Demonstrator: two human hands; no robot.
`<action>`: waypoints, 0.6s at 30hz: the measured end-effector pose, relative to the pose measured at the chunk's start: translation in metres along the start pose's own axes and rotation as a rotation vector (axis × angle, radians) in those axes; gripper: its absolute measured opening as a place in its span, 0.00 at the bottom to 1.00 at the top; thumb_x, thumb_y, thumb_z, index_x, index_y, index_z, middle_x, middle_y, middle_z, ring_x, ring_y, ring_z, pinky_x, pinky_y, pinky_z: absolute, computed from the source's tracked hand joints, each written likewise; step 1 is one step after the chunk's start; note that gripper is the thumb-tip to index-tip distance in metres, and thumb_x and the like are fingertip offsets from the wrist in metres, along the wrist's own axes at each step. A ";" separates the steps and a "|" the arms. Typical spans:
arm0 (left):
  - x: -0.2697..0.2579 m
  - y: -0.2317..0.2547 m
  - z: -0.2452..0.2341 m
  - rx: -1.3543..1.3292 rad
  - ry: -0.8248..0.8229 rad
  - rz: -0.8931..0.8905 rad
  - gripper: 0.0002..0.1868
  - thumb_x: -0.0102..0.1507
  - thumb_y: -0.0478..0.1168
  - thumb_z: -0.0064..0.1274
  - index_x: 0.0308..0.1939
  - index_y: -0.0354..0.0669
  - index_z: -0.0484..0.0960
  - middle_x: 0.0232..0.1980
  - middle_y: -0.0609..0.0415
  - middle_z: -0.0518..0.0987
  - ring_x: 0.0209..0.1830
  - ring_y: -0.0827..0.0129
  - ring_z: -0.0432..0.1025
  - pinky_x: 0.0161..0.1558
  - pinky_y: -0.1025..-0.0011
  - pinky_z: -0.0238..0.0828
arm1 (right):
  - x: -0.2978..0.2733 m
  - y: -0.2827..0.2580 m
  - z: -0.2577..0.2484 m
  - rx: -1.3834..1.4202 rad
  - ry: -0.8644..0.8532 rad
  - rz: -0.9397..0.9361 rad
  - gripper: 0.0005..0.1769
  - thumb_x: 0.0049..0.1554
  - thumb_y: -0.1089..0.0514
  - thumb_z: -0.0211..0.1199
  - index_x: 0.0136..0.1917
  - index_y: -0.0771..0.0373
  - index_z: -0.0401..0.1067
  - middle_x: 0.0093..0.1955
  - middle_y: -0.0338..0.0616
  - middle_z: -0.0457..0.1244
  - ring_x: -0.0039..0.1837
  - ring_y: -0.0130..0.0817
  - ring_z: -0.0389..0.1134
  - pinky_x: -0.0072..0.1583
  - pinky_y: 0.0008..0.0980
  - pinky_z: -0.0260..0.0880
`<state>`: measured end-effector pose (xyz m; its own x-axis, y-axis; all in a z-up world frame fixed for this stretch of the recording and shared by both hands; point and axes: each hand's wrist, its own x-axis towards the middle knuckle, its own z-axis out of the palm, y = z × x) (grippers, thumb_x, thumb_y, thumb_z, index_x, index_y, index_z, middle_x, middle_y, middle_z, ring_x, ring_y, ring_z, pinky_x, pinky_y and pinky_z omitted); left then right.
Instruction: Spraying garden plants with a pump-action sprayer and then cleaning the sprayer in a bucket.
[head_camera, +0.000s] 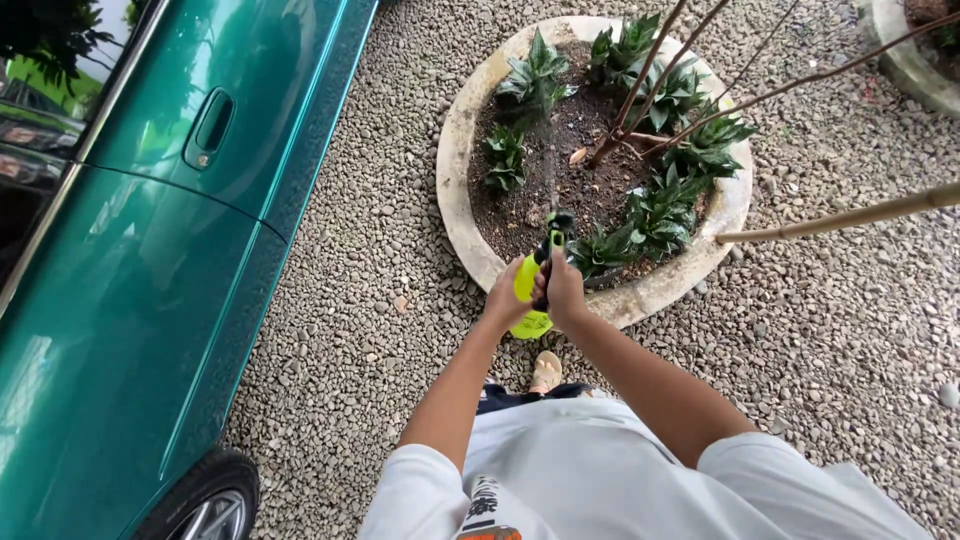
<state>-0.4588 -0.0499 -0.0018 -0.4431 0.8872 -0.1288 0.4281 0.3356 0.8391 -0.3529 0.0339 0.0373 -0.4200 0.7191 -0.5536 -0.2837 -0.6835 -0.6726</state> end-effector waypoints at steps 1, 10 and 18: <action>0.002 0.008 -0.003 -0.002 -0.007 0.006 0.51 0.48 0.37 0.72 0.73 0.47 0.65 0.62 0.45 0.75 0.56 0.55 0.75 0.56 0.64 0.73 | 0.003 -0.002 -0.001 0.002 0.007 -0.006 0.24 0.68 0.40 0.49 0.40 0.59 0.59 0.26 0.37 0.54 0.26 0.30 0.54 0.31 0.32 0.57; 0.026 -0.004 -0.003 -0.363 -0.324 -0.093 0.38 0.53 0.40 0.66 0.68 0.43 0.76 0.55 0.45 0.84 0.50 0.60 0.78 0.54 0.65 0.78 | 0.024 0.003 -0.008 -0.052 0.082 0.057 0.24 0.66 0.40 0.50 0.39 0.60 0.60 0.26 0.38 0.54 0.25 0.30 0.53 0.30 0.31 0.55; 0.062 0.011 -0.045 -0.011 -0.144 0.008 0.42 0.46 0.39 0.76 0.62 0.41 0.73 0.49 0.50 0.79 0.46 0.63 0.77 0.47 0.66 0.75 | 0.054 -0.013 0.028 -0.106 0.031 0.053 0.25 0.65 0.38 0.50 0.38 0.59 0.61 0.25 0.37 0.54 0.24 0.31 0.54 0.29 0.33 0.57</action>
<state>-0.5175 -0.0059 0.0231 -0.3213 0.9265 -0.1958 0.4221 0.3253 0.8462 -0.3957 0.0781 0.0305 -0.4045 0.6870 -0.6036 -0.1686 -0.7047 -0.6892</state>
